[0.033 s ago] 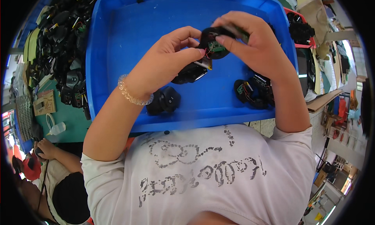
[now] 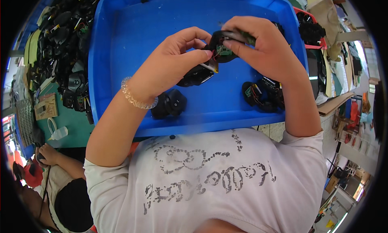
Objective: The person assembles internal components of computer mice by hand, inserting batteries and circuit boards into plastic casings, using pliers to manipulate small parts.
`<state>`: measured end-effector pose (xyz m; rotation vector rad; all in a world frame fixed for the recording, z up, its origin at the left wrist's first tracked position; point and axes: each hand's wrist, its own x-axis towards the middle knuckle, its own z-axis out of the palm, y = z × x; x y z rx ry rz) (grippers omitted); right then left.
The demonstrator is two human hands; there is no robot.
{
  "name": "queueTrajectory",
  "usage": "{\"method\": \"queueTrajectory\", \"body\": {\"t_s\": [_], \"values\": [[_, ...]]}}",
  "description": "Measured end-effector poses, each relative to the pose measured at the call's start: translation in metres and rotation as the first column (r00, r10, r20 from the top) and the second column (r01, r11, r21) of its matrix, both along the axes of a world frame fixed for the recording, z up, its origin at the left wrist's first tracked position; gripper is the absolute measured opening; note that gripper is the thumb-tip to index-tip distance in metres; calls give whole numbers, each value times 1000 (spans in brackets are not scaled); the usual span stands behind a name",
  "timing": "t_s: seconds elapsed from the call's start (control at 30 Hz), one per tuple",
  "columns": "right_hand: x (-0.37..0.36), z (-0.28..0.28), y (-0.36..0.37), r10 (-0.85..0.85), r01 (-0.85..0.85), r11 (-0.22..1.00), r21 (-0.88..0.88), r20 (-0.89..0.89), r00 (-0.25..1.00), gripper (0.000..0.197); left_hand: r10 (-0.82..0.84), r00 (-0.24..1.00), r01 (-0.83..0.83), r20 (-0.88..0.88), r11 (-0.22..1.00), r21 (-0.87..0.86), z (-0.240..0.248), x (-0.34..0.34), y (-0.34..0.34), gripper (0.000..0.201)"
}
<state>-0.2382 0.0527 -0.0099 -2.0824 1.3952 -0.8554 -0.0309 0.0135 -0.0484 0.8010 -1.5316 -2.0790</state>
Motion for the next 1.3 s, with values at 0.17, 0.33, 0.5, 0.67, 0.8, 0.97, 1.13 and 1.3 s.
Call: {"method": "queueTrajectory", "body": {"t_s": [0.17, 0.33, 0.5, 0.67, 0.8, 0.97, 1.13, 1.3], "values": [[6, 3, 3, -92, 90, 995, -33, -71, 993, 12, 64, 992, -58, -105, 997, 53, 3, 1, -4, 23], [9, -12, 2, -212, 176, 890, -421, -41, 976, 17, 104, 969, -69, -223, 985, 157, 3, 5, -9, 23], [11, -17, -1, -223, 181, 788, -588, 1, 975, 17, 222, 946, -177, -236, 964, 198, 2, 4, -4, 22], [23, -22, 4, -127, 227, 814, -534, 217, 968, 11, 178, 959, -174, -220, 984, 37, 5, -2, 7, 25], [34, -22, 11, -69, 173, 976, -132, 566, 821, 13, 72, 985, -80, -158, 996, -44, 11, -1, 12, 41], [44, -16, 13, -83, -41, 989, 139, 774, 628, 11, -41, 970, -11, -238, 977, -211, 7, 2, 4, 51], [47, -13, 19, -209, 56, 970, 235, 696, 687, 20, -28, 959, -25, -283, 983, -184, 10, -2, 5, 53], [29, -15, 12, -114, 173, 977, -122, 382, 917, 28, 56, 907, -32, -417, 997, 66, 15, -2, 11, 52]]}}
